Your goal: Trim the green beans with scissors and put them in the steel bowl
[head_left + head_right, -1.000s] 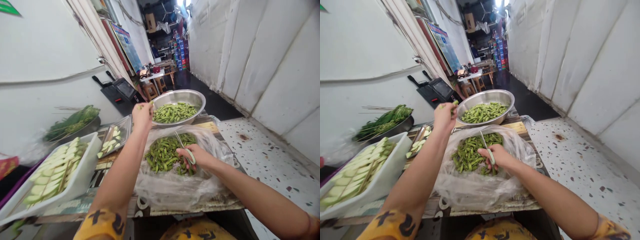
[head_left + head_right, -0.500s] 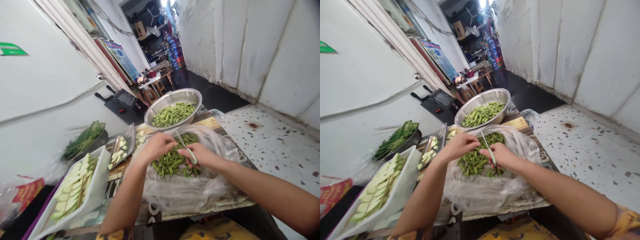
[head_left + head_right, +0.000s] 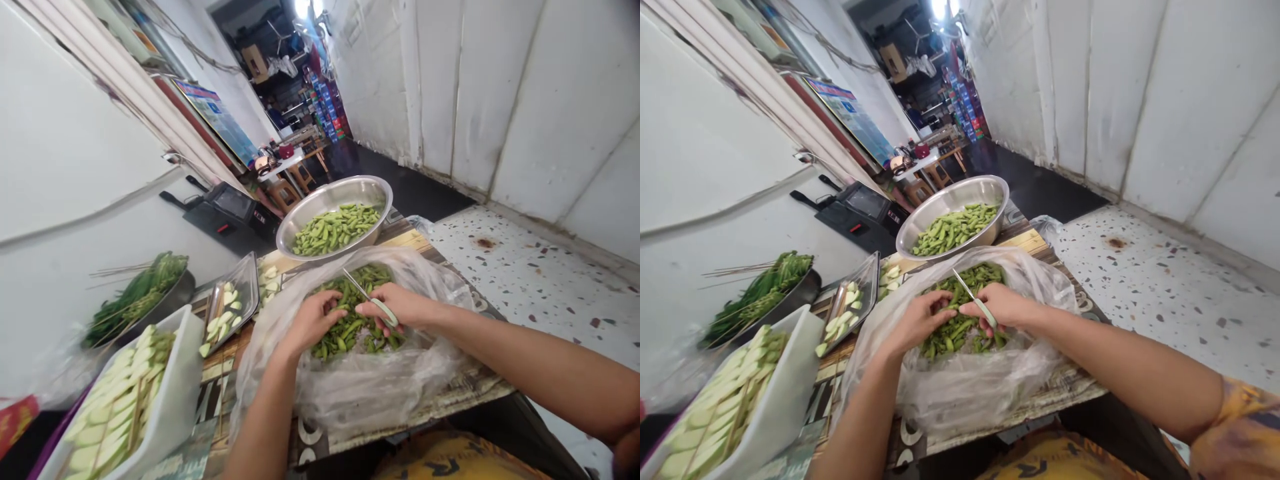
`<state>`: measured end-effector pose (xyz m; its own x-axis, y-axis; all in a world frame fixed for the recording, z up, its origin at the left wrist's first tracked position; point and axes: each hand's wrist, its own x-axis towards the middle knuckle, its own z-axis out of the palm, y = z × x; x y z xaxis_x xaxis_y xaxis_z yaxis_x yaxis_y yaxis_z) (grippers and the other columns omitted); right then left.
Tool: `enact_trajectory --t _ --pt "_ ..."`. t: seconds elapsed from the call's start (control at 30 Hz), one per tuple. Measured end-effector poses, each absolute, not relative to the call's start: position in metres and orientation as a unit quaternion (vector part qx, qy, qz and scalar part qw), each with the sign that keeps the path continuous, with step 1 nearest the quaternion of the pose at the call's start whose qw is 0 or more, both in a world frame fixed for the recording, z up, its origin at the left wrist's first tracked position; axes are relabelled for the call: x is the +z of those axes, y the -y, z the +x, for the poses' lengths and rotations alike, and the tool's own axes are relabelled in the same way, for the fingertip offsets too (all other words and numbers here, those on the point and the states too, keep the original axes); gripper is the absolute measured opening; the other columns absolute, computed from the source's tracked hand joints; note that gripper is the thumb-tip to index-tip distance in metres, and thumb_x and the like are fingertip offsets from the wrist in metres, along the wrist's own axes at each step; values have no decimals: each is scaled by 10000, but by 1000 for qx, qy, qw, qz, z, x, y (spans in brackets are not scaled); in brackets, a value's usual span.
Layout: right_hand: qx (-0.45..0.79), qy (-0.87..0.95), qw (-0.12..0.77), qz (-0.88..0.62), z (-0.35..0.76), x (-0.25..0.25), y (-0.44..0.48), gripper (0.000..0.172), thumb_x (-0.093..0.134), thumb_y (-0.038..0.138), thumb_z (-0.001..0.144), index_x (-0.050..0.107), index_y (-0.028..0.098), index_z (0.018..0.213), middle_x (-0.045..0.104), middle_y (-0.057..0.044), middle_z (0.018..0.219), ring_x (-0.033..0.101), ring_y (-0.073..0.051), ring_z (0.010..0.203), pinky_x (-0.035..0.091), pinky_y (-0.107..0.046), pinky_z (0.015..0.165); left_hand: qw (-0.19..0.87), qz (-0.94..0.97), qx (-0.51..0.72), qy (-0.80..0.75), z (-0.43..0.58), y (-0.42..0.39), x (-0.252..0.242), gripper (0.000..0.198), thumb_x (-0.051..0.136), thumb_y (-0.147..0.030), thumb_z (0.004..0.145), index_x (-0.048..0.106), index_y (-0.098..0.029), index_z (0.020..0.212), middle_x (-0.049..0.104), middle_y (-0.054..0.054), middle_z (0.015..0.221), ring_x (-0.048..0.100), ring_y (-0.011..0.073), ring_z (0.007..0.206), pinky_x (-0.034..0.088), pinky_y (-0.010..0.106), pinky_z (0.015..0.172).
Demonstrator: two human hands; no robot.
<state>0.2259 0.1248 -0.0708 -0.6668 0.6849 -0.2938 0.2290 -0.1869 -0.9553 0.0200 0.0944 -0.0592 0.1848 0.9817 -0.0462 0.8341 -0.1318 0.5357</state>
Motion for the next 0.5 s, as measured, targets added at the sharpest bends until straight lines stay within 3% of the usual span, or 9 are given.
enact_trajectory --t 0.1,0.2,0.37,0.5 --pt "669 632 138 -366 227 -69 -124 370 635 456 737 471 156 596 502 35 442 474 -70 340 289 -147 258 276 673 258 -636 17 -92 -63 297 577 -387 748 601 -146 919 568 2 714 519 139 665 407 247 624" --pt "656 646 133 -367 228 -68 -122 393 637 489 723 467 157 598 505 34 458 485 -74 357 311 -149 264 264 639 328 -644 18 -94 -68 266 582 -354 734 594 -144 897 614 27 805 566 164 762 436 270 712" --pt "656 660 109 -348 228 -76 -122 419 610 553 716 488 157 656 522 30 502 526 -93 404 344 -152 279 223 668 335 -626 22 -95 -68 330 489 -339 819 601 -167 1078 640 76 1061 560 210 1011 402 334 907" --pt "662 661 108 -336 227 -83 -123 420 578 568 735 508 156 705 523 27 516 536 -102 419 357 -155 285 158 704 348 -599 23 -93 -64 284 433 -296 858 640 -192 1023 647 73 1022 563 203 997 392 343 914"
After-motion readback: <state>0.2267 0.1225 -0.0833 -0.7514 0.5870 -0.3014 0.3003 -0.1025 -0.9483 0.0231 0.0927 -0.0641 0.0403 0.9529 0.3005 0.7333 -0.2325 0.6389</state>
